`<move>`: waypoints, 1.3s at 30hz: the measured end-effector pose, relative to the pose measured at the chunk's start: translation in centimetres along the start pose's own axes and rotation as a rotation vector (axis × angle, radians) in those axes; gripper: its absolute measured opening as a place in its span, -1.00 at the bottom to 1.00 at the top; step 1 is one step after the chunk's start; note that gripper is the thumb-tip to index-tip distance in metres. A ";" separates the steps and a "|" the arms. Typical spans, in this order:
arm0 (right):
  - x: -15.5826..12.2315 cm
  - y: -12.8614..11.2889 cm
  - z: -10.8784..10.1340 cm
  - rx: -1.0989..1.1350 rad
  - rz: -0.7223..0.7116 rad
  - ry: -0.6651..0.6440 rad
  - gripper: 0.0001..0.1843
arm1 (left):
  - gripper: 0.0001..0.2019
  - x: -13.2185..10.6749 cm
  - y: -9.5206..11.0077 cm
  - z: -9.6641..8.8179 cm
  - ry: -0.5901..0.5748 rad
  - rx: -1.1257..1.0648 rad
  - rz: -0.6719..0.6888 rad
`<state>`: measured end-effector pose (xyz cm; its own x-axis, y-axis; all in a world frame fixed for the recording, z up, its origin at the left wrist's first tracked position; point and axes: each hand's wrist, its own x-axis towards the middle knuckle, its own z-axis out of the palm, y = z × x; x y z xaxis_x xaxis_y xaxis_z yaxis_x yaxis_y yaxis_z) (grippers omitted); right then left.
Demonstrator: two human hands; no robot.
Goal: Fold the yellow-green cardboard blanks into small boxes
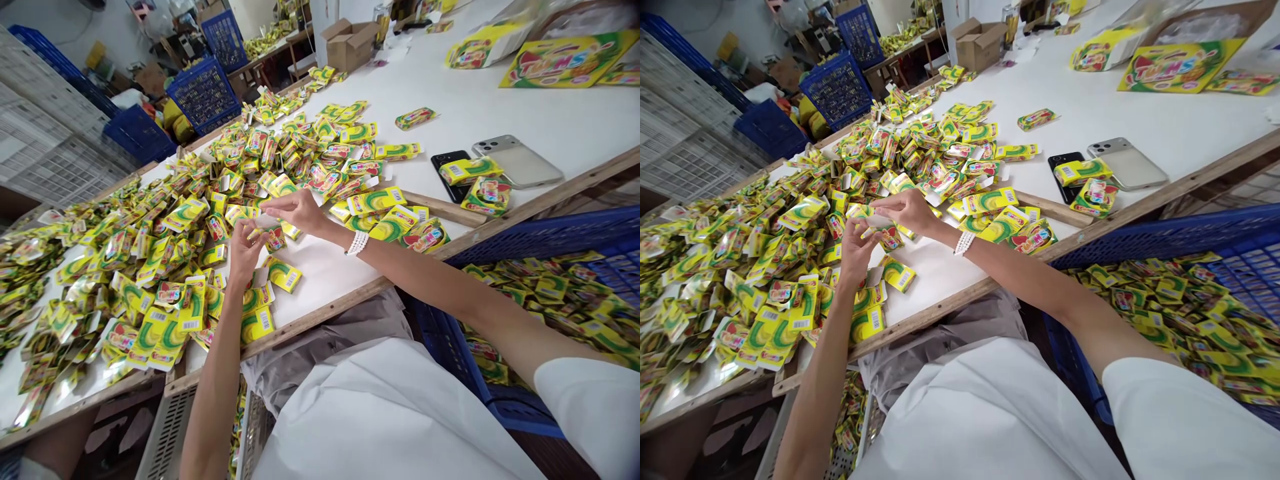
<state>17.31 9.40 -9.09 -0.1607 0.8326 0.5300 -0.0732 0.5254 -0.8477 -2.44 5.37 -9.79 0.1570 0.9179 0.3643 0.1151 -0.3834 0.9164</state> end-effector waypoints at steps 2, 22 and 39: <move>0.0 -0.3 0.1 -0.088 0.046 0.046 -0.76 | -0.44 0.0 0.0 0.3 -0.013 -0.037 -0.013; -0.9 0.3 1.6 -0.266 0.029 -0.033 -0.82 | -0.62 0.1 0.1 -0.3 -0.043 0.059 -0.041; -0.5 0.2 1.2 -0.260 0.058 -0.086 -0.83 | -0.58 0.2 -0.2 -1.4 0.038 0.004 -0.168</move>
<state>16.14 8.89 -9.53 -0.2411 0.8505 0.4675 0.1920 0.5140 -0.8360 -3.78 5.72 -9.69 0.0976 0.9724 0.2118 0.1403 -0.2241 0.9644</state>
